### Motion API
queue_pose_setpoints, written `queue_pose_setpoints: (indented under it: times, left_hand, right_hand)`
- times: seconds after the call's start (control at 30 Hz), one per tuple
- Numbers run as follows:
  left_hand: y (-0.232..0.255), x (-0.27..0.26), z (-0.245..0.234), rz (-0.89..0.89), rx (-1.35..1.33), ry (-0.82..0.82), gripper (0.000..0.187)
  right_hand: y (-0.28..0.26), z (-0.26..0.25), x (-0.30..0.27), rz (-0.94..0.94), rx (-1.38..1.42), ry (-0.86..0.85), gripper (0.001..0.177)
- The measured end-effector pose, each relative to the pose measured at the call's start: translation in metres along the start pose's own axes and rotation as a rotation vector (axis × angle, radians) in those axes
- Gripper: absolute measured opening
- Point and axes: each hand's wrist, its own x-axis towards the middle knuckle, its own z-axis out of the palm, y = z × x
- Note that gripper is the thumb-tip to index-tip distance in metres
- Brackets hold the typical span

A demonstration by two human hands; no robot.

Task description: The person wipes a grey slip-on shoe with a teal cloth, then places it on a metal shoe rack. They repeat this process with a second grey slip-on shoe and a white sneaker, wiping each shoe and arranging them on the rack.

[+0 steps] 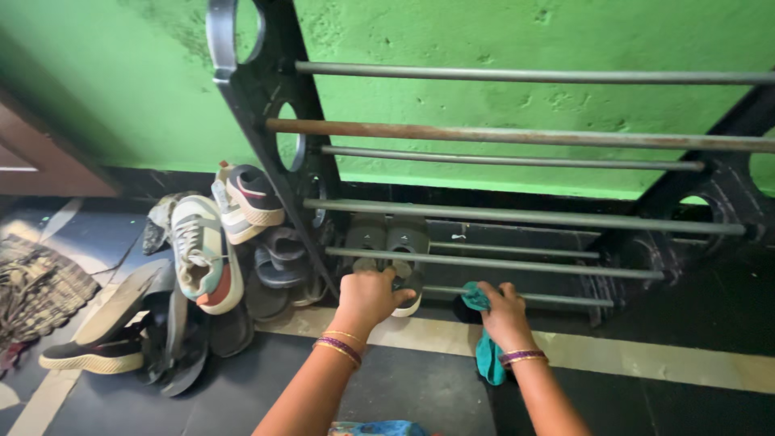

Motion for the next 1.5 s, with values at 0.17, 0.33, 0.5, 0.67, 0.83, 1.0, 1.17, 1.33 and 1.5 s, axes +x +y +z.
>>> queue_pose_setpoints:
  times: [0.17, 0.33, 0.5, 0.67, 0.83, 1.0, 1.17, 1.33, 1.5]
  left_hand:
    - [-0.004, -0.007, 0.007, 0.11, -0.05, 0.287, 0.059]
    - [-0.005, -0.001, 0.017, 0.022, -0.079, 0.237, 0.07]
    - [-0.006, 0.003, 0.025, -0.045, -0.099, 0.142, 0.074]
    - [-0.008, -0.012, 0.012, 0.097, -0.03, 0.424, 0.091]
    - [-0.029, -0.055, -0.059, 0.047, -0.155, 0.005, 0.084]
    - [-0.106, -0.095, -0.123, -0.063, -0.715, 0.189, 0.077]
    - [-0.161, -0.097, -0.135, -0.145, -1.657, 0.904, 0.05]
    - [-0.205, -0.104, -0.122, -0.453, -2.106, 1.243, 0.03]
    - [-0.23, -0.114, -0.112, -0.54, -2.361, 1.315, 0.025]
  right_hand:
    - [0.01, 0.009, 0.004, -0.069, -0.053, 0.025, 0.059]
    - [0.018, 0.014, 0.004, -0.082, -0.081, 0.027, 0.057]
    - [0.011, 0.008, 0.002, -0.104, -0.08, 0.026, 0.061]
    - [-0.024, -0.018, -0.006, -0.139, 0.007, 0.11, 0.069]
    - [-0.113, -0.065, -0.018, -0.097, -0.027, 0.083, 0.053]
    - [-0.219, -0.121, -0.04, -0.252, 0.099, -0.01, 0.048]
    - [-0.342, -0.123, -0.035, -0.606, 0.153, -0.117, 0.058]
    - [-0.46, -0.07, 0.064, -0.544, -0.053, -0.272, 0.04]
    - [-0.523, -0.022, 0.158, -0.305, -0.221, -0.286, 0.041]
